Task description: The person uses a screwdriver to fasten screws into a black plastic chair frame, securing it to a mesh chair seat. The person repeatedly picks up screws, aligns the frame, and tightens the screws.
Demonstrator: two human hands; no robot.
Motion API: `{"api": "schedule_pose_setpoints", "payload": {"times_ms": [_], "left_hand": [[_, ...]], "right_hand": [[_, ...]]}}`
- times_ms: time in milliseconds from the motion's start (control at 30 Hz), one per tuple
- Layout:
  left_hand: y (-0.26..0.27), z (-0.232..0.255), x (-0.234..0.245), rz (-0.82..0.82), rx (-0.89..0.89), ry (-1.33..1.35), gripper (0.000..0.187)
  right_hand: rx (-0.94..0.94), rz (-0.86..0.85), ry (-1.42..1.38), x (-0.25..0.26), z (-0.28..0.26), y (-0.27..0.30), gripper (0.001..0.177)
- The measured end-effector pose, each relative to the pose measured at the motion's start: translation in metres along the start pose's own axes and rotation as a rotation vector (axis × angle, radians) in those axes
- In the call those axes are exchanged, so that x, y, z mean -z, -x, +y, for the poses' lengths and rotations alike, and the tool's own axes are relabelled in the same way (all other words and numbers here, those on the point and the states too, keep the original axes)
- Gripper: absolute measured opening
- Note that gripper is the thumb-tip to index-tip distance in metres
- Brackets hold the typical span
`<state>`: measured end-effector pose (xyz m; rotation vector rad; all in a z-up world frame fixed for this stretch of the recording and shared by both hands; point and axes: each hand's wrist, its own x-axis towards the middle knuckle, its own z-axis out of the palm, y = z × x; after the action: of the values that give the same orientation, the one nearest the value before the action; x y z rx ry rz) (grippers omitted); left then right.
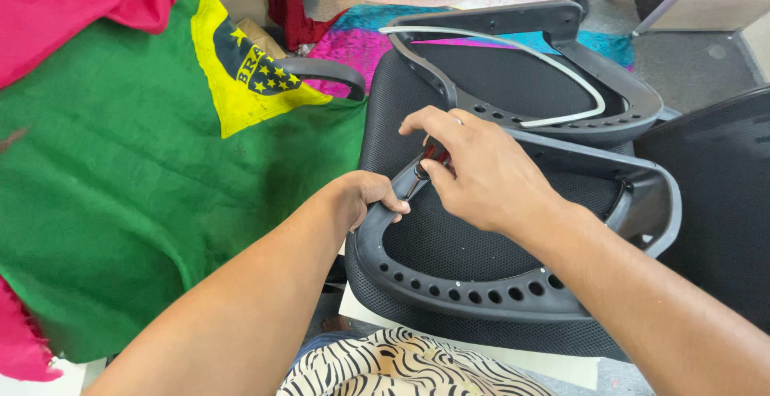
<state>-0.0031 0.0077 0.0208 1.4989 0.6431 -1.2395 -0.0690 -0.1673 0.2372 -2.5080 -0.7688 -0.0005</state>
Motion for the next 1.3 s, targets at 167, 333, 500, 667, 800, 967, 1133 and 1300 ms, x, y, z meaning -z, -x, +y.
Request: {"api": "schedule_pose_setpoints", "payload": {"times_ms": [167, 333, 500, 667, 800, 967, 1133, 1300], "left_hand": [[-0.001, 0.001, 0.002, -0.102, -0.006, 0.023, 0.013], [0.006, 0.0, 0.003, -0.081, 0.004, 0.036, 0.014], [0.006, -0.002, 0.003, -0.099, 0.004, 0.06, 0.014], [-0.001, -0.003, 0.003, -0.092, -0.016, 0.072, 0.011], [-0.002, -0.004, 0.003, -0.107, -0.012, 0.03, 0.009], [0.007, -0.002, -0.001, -0.068, -0.016, 0.038, 0.01], [0.01, 0.0, -0.004, -0.006, -0.012, 0.016, 0.009], [0.001, -0.001, -0.002, -0.074, -0.031, 0.036, 0.008]], "right_hand": [[-0.093, 0.035, 0.055, 0.001, 0.006, -0.005, 0.03], [-0.26, 0.035, 0.232, 0.005, 0.008, -0.006, 0.039], [-0.143, -0.017, -0.002, 0.012, 0.012, 0.007, 0.038], [-0.021, -0.09, -0.092, 0.014, 0.014, 0.003, 0.029], [-0.161, -0.09, 0.066, 0.01, 0.006, -0.006, 0.028], [-0.349, -0.129, 0.235, 0.01, 0.003, -0.014, 0.044], [0.258, -0.002, -0.064, 0.017, 0.012, -0.012, 0.056], [-0.149, -0.201, 0.097, 0.017, 0.005, -0.017, 0.04]]}}
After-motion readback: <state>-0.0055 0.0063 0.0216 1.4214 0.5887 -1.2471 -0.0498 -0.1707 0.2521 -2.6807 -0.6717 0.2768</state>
